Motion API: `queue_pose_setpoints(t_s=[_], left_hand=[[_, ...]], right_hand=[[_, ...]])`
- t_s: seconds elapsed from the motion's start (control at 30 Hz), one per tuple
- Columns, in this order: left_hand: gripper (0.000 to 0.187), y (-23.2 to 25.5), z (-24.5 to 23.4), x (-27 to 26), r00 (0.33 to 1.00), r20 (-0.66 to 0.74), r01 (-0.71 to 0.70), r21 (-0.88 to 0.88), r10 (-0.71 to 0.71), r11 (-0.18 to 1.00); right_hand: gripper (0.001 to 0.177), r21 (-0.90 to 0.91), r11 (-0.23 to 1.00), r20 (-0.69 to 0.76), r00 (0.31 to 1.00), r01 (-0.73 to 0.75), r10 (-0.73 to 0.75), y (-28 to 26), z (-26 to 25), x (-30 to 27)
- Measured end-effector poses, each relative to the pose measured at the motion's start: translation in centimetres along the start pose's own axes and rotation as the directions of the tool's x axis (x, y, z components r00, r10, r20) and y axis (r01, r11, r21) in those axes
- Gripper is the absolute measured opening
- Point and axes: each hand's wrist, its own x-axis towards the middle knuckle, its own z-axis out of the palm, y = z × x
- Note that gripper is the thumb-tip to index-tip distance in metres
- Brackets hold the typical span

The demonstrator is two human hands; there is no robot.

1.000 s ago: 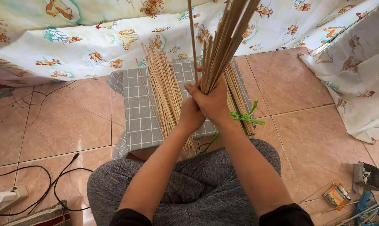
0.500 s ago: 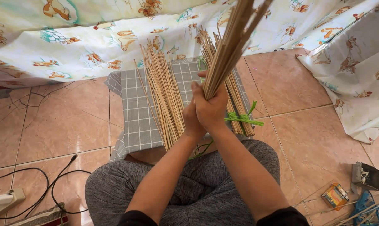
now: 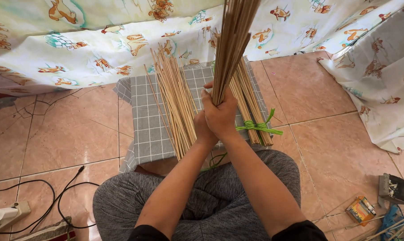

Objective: Gathering thin wooden sticks into bundles and tying them securely with green plastic string.

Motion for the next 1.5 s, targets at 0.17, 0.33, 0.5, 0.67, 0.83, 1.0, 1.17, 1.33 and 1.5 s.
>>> queue_pose_setpoints(t_s=[0.17, 0.33, 0.5, 0.67, 0.83, 1.0, 1.17, 1.33, 1.5], left_hand=[[0.015, -0.4, 0.1, 0.1, 0.999, 0.040, -0.008, 0.031, 0.007, 0.999], [0.014, -0.6, 0.3, 0.5, 0.998, 0.070, -0.014, 0.060, 0.009, 0.998], [0.016, -0.8, 0.8, 0.4, 0.991, 0.131, -0.018, 0.094, 0.006, 0.995], [0.018, 0.5, -0.6, 1.0, 0.967, 0.203, 0.169, -0.067, -0.152, 0.983], [0.006, -0.9, 0.3, 0.1, 0.900, 0.341, 0.381, -0.306, -0.274, 0.872], [0.003, -4.9, 3.0, -2.9, 0.909, 0.375, 0.257, -0.159, -0.182, 0.953], [0.014, -3.5, 2.1, -2.0, 0.903, 0.370, 0.273, -0.104, -0.217, 0.957], [0.015, -3.9, 2.6, -2.8, 0.893, 0.405, 0.233, -0.044, -0.196, 0.971], [0.030, -1.7, -0.4, 1.4, 0.744, 0.586, 0.541, -0.248, -0.321, 0.803]], right_hand=[[0.013, 0.003, 0.999, -0.023, 0.999, -0.035, 0.035, -0.3, -0.4, 0.3], [0.016, -0.014, 0.998, -0.031, 0.997, -0.069, 0.068, 0.8, -0.1, 0.3], [0.021, -0.065, 0.989, -0.032, 0.990, -0.136, 0.134, -0.4, -0.2, 1.5], [0.024, -0.071, 0.990, -0.034, 0.993, -0.119, 0.117, -2.0, -1.2, 3.2], [0.019, -0.046, 0.997, -0.044, 0.997, -0.070, 0.068, -1.8, -1.8, 2.6], [0.011, 0.063, 0.990, -0.038, 0.991, -0.123, 0.126, 2.2, -1.9, 1.0], [0.011, 0.045, 0.989, -0.043, 0.988, -0.143, 0.145, 2.1, -1.5, 1.0], [0.011, -0.016, 0.977, -0.030, 0.977, -0.214, 0.213, 2.5, -1.6, 0.8], [0.051, 0.110, 0.966, 0.164, 0.962, -0.236, 0.217, 1.1, -2.7, 4.3]])
